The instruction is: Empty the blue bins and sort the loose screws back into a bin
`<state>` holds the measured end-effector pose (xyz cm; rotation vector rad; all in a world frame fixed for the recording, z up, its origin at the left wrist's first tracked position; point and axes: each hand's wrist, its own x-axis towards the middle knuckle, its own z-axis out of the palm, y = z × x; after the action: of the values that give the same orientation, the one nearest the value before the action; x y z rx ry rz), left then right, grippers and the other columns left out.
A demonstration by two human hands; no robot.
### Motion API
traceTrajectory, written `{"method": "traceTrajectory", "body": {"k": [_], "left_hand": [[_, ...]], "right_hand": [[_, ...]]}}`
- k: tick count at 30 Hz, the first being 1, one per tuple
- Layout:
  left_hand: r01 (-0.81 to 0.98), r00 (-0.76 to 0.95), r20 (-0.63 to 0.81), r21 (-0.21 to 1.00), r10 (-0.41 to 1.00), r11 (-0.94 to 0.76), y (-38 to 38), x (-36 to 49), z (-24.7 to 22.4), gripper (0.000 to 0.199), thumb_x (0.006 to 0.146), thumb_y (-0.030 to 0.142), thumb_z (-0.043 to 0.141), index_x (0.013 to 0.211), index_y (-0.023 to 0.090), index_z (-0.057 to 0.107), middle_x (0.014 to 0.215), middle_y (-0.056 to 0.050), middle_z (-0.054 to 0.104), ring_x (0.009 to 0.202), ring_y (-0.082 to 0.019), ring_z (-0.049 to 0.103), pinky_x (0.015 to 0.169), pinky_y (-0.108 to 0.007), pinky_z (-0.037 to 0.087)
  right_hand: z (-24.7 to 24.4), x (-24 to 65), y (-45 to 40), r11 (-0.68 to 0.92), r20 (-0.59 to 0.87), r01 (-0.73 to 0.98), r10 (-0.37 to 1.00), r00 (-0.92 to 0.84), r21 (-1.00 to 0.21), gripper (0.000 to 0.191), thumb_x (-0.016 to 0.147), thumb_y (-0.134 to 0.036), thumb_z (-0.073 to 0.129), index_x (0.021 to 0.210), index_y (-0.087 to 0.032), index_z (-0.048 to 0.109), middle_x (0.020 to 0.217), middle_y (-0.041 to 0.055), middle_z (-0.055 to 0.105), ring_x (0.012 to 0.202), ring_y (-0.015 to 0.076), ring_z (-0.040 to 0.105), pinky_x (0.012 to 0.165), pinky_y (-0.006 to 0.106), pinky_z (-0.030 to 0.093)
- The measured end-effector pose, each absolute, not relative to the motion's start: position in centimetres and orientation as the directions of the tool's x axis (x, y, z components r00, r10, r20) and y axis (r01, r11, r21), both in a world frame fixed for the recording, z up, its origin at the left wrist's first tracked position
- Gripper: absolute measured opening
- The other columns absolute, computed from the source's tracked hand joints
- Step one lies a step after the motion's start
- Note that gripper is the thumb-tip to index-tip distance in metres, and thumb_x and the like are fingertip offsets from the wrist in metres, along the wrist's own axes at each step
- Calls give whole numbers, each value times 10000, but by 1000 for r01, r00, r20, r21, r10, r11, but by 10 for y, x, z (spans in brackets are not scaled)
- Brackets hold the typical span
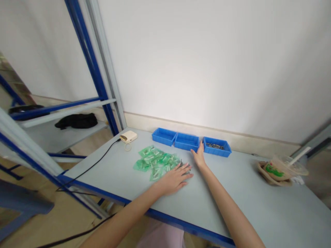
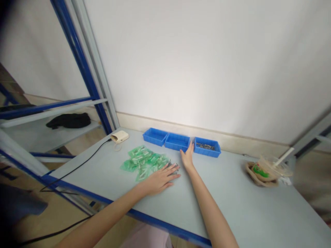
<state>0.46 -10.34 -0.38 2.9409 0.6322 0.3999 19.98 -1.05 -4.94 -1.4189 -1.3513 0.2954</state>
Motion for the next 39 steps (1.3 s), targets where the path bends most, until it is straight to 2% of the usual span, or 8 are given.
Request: {"method": "traceTrajectory", "body": {"k": [4, 6, 10, 14, 21, 28, 34, 39], "left_hand": [[417, 856, 279, 127, 436, -900, -92, 6, 0, 408, 910, 265, 393, 1311, 196, 415, 1464, -73, 274, 1370, -204, 174, 1111, -396, 242], [426, 834, 327, 133, 445, -895, -93, 5, 5, 406, 906, 239, 392, 1309, 189, 409, 1466, -70, 270, 1374, -198, 159, 1105, -381, 270], [431, 786, 398, 198, 474, -880, -96, 5, 15, 363, 920, 246, 356, 1272, 215, 439, 1456, -43, 292, 1374, -184, 162, 1100, -377, 286], [450, 697, 443, 342, 564, -825, -79, 8, 27, 335, 927, 308, 341, 1215, 224, 490, 1443, -38, 317, 1365, -190, 197, 1094, -395, 292], [478, 338, 554, 595, 761, -646, -26, 4, 28, 338, 926, 335, 316, 1052, 196, 597, 1307, -61, 472, 1311, -206, 316, 1082, -423, 288], [590, 205, 605, 551, 769, -590, -25, -18, 21, 318, 916, 323, 326, 923, 188, 614, 1156, -63, 555, 1162, -199, 464, 1017, -383, 359], [573, 363, 525, 526, 770, -629, -31, -1, 12, 321, 910, 347, 344, 946, 181, 617, 1180, -66, 549, 1183, -201, 441, 1060, -415, 293], [514, 552, 356, 567, 754, -644, -46, 18, 3, 440, 914, 400, 329, 1312, 227, 404, 1396, -51, 396, 1350, -217, 223, 1109, -522, 40]], "right_hand": [[-24, 228, -48, 390, 619, 747, 785, 36, -538, 418, 837, -306, 421, 1246, -244, 488, 1397, 69, 356, 1291, 228, 309, 1051, 434, 260], [-10, 258, -59, 308, 676, 824, 727, 118, -475, 306, 847, -279, 407, 1079, -271, 606, 1345, 38, 422, 1262, 227, 336, 1058, 444, 229], [-2, 326, -49, 28, 515, 587, 516, 685, -809, 419, 756, -269, 490, 1146, -130, 554, 1335, 165, 414, 1279, 294, 289, 1057, 494, 170], [-18, 358, -26, 5, 221, 266, 571, 791, -964, 441, 626, -290, 594, 1036, -129, 599, 1087, 133, 611, 1097, 282, 496, 968, 429, 349], [-36, 360, -21, 92, 73, 24, 576, 814, -995, 224, 605, -316, 516, 710, -158, 634, 619, -13, 625, 655, 174, 589, 647, 309, 488], [-49, 359, -55, 213, -15, -118, 431, 902, -970, 169, 540, -250, 594, 696, -185, 595, 583, -44, 598, 598, 142, 564, 584, 270, 469], [-33, 332, -81, 301, 40, -98, 423, 905, -949, 259, 516, -268, 697, 748, -176, 629, 663, -26, 640, 598, 124, 561, 562, 245, 460], [-4, 293, -79, 400, 158, -27, 420, 893, -916, 220, 542, -274, 693, 722, -166, 627, 670, -18, 644, 613, 121, 579, 585, 242, 464]]}}
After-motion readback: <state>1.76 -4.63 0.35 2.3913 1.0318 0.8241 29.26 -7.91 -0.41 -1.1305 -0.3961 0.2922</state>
